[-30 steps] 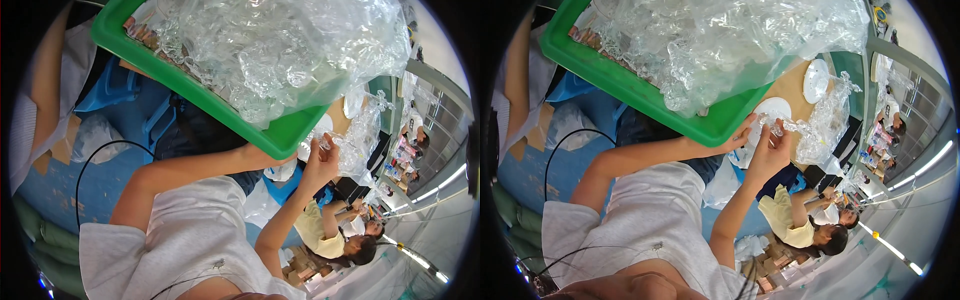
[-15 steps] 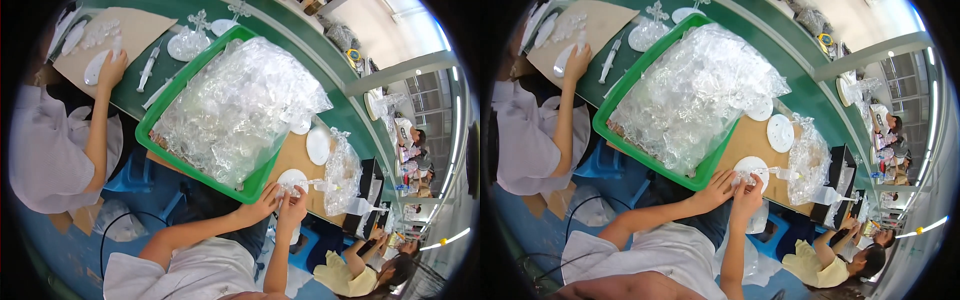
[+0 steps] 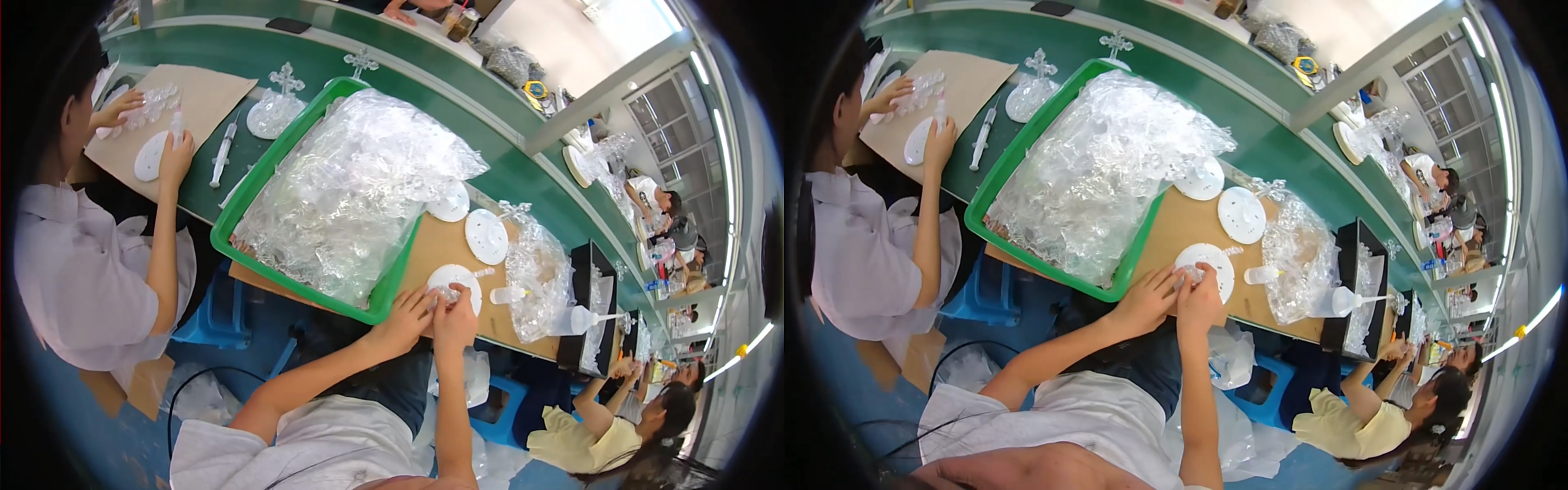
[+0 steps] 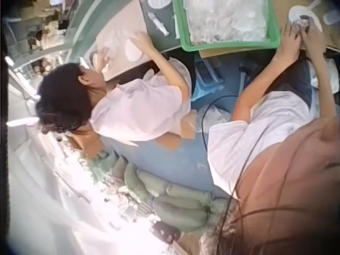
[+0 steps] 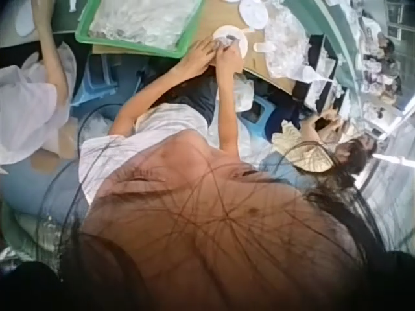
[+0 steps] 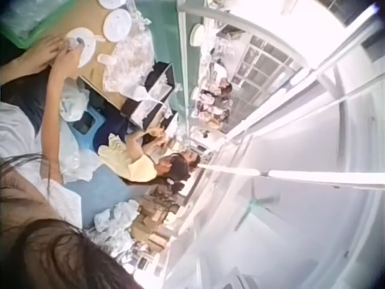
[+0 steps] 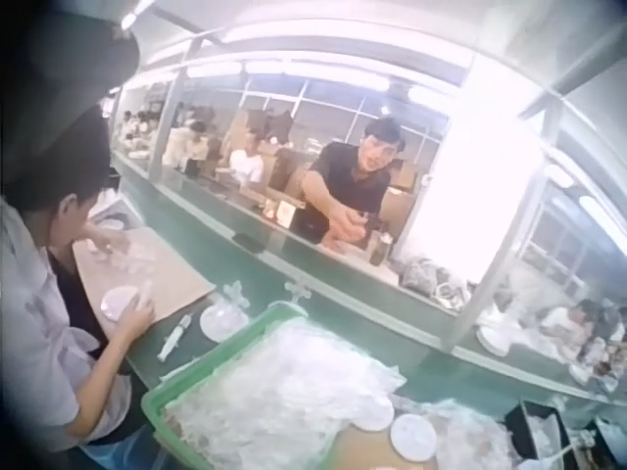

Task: Applying glue and assembling plastic snowflake-shaped decorative components onto white circular bases at a factory workstation.

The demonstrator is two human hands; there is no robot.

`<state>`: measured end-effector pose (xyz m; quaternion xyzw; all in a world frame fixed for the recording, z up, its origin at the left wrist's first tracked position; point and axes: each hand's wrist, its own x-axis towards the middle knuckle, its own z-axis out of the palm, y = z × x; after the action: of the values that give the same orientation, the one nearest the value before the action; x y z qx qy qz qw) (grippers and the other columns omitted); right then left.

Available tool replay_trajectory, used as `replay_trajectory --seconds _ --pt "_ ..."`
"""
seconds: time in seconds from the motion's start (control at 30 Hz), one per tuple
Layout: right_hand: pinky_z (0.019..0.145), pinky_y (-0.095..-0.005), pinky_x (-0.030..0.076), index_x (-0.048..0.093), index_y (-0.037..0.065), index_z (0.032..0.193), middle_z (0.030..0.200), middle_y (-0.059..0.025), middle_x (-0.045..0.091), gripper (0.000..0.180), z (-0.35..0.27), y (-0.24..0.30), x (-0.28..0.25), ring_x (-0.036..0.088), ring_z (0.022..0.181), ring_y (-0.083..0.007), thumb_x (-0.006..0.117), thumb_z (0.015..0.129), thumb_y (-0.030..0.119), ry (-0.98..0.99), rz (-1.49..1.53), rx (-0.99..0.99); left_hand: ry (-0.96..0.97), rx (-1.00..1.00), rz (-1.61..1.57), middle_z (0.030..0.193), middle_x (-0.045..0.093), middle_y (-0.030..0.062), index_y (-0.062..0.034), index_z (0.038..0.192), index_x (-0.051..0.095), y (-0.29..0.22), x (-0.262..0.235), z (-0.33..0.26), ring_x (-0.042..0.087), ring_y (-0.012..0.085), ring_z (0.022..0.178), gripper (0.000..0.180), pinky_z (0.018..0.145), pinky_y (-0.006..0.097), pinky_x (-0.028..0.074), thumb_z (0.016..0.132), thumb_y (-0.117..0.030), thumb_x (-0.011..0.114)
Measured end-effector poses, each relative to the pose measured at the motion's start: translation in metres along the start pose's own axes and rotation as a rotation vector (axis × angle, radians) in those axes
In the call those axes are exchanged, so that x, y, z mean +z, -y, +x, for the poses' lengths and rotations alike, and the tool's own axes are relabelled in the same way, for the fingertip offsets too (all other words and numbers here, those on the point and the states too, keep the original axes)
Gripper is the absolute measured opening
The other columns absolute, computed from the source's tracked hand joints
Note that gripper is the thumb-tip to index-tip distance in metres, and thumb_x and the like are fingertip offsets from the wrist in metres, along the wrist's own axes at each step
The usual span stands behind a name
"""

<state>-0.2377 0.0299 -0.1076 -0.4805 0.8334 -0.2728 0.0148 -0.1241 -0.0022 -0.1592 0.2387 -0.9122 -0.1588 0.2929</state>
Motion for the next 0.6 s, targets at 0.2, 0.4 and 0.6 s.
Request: replay_trajectory --seconds 0.2,0.4,0.6 --pt "0.063 -0.0424 0.049 0.055 0.005 0.103 0.077 -0.0166 0.064 0.031 0.011 -0.011 0.006 0.064 0.071 -0.0337 0.066 0.081 0.023 -0.047 -0.029 -0.040 0.148 0.016 -0.115 0.144 0.034 0.0207 0.0007 0.130 0.045 0.005 -0.018 0.008 0.028 0.0386 0.135 0.070 0.108 0.048 0.029 0.071 -0.024 0.074" --pt "0.068 -0.0455 0.050 0.058 0.001 0.092 0.081 -0.0211 0.065 0.033 0.020 -0.006 -0.004 0.064 0.076 -0.0380 0.068 0.078 0.029 0.050 -0.173 -0.084 0.160 -0.016 -0.121 0.142 0.034 0.0222 0.0002 0.131 0.043 0.001 -0.006 0.006 0.028 0.0416 0.133 0.076 0.108 0.050 0.027 0.068 -0.024 0.078" --pt "0.069 -0.0477 0.050 0.059 -0.002 0.084 0.077 -0.0239 0.064 0.032 0.030 -0.005 0.000 0.063 0.075 -0.0412 0.068 0.076 0.027 0.153 -0.108 0.023 0.181 -0.040 -0.092 0.146 0.029 0.0232 0.0004 0.129 0.046 -0.003 -0.011 0.006 0.024 0.0429 0.136 0.068 0.109 0.050 0.026 0.072 -0.026 0.074"
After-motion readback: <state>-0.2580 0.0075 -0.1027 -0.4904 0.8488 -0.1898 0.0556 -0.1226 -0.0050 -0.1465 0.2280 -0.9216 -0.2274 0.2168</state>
